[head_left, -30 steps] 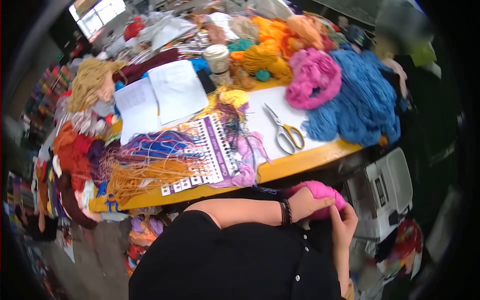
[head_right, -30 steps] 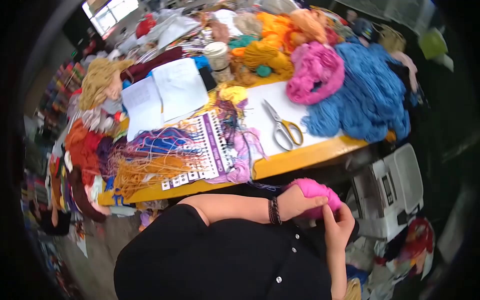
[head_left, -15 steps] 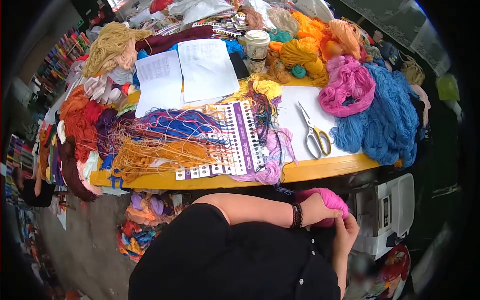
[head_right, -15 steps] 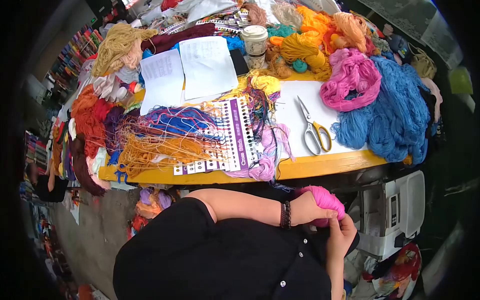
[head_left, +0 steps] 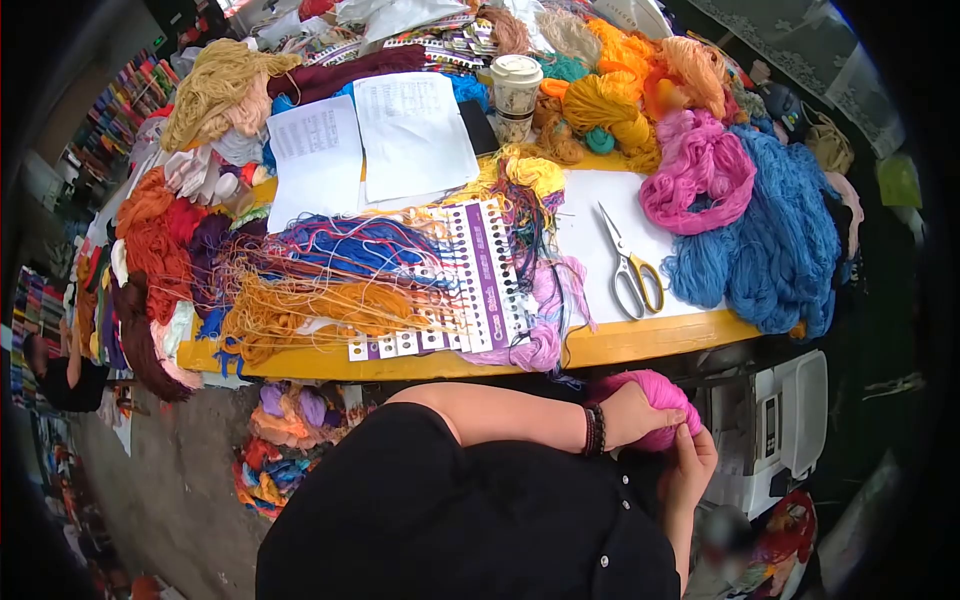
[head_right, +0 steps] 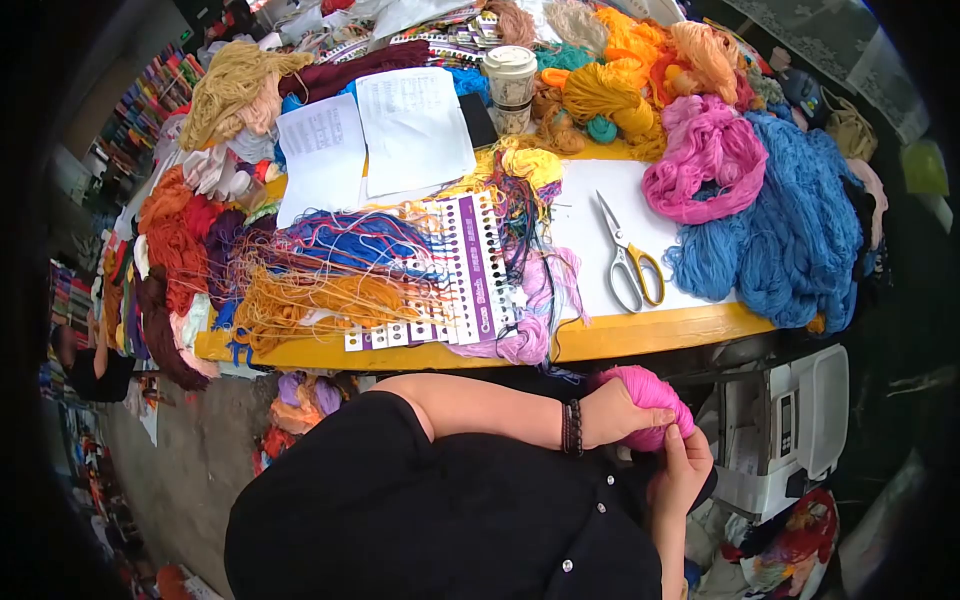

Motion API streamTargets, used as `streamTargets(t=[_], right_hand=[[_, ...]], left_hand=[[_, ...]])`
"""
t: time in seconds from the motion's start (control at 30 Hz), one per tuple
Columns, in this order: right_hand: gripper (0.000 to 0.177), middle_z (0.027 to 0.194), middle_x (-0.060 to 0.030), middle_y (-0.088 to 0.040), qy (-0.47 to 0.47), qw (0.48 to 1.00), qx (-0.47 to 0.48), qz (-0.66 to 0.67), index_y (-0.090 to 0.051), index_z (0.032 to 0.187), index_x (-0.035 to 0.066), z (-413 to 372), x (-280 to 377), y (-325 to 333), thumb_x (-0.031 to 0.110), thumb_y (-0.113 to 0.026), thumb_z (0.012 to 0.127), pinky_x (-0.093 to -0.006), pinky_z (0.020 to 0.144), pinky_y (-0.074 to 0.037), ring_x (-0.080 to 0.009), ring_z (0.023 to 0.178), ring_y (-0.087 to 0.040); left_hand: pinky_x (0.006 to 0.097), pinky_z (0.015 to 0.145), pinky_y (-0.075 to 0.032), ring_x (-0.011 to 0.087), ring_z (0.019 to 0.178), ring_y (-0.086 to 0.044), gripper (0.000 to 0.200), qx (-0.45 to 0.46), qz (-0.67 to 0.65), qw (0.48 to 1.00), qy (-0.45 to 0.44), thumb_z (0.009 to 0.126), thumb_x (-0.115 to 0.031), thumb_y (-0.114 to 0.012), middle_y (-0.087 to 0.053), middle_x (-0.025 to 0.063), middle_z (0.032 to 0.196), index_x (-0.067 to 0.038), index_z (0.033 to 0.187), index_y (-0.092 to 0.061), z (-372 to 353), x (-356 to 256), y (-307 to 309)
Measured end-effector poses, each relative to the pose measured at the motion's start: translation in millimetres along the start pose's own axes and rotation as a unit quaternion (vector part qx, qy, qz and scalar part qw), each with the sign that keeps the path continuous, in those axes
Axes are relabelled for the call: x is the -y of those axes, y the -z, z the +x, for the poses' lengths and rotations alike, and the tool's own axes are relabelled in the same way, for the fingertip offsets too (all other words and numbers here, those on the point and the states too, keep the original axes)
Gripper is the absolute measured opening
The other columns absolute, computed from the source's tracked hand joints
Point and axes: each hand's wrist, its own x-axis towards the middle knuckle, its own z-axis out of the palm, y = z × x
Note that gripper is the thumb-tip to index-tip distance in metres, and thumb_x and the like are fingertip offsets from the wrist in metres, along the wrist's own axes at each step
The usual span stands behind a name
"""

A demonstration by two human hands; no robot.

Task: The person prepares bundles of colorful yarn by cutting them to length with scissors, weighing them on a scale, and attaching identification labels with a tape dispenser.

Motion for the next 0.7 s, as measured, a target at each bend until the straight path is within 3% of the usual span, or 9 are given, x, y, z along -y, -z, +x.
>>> streamTargets(t=[0.13,0.33,0.37,0.7], right_hand=[[0.019,0.100,-0.0091,-0.065,0.003,0.999,-0.018,0.030,-0.060,0.106,-0.003,1,1,2,0.007,-0.055,0.090,-0.0259,0.081,-0.048,-0.0135,0.088,-0.062],[0.016,0.091,-0.0058,-0.066,0.015,0.996,-0.009,-0.091,-0.062,0.101,-0.005,1,-4,12,0.006,-0.059,0.089,-0.0211,0.074,-0.045,-0.0088,0.079,-0.060],[0.016,0.088,-0.0036,-0.066,0.014,0.995,-0.009,-0.095,-0.063,0.098,-0.005,0,-1,9,0.007,-0.061,0.089,-0.0197,0.072,-0.044,-0.0066,0.076,-0.057],[0.016,0.089,-0.0032,-0.066,0.000,0.994,-0.037,-0.103,-0.064,0.100,-0.005,-8,9,22,0.007,-0.061,0.089,-0.0197,0.073,-0.044,-0.0063,0.078,-0.057]], left_hand=[[0.0271,0.076,-0.047,0.0118,0.081,-0.058,0.020,0.007,-0.093,0.995,0.018,0.082,-0.021,-0.070,-0.063,0.0046,0.084,-0.003,0.089,-0.064,3,-6,0],[0.0273,0.071,-0.046,0.0113,0.079,-0.057,0.017,0.104,-0.053,0.993,0.013,0.082,-0.017,-0.069,-0.064,0.0045,0.084,-0.002,0.089,-0.067,0,-19,1],[0.0273,0.068,-0.046,0.0117,0.077,-0.057,0.014,0.120,-0.042,0.992,-0.021,0.081,-0.014,-0.068,-0.065,0.0048,0.081,-0.002,0.088,-0.068,4,-13,0],[0.0259,0.066,-0.045,0.0100,0.072,-0.057,0.008,0.112,-0.080,0.990,0.002,0.081,-0.009,-0.067,-0.065,0.0041,0.079,-0.002,0.082,-0.068,11,-5,-20]])
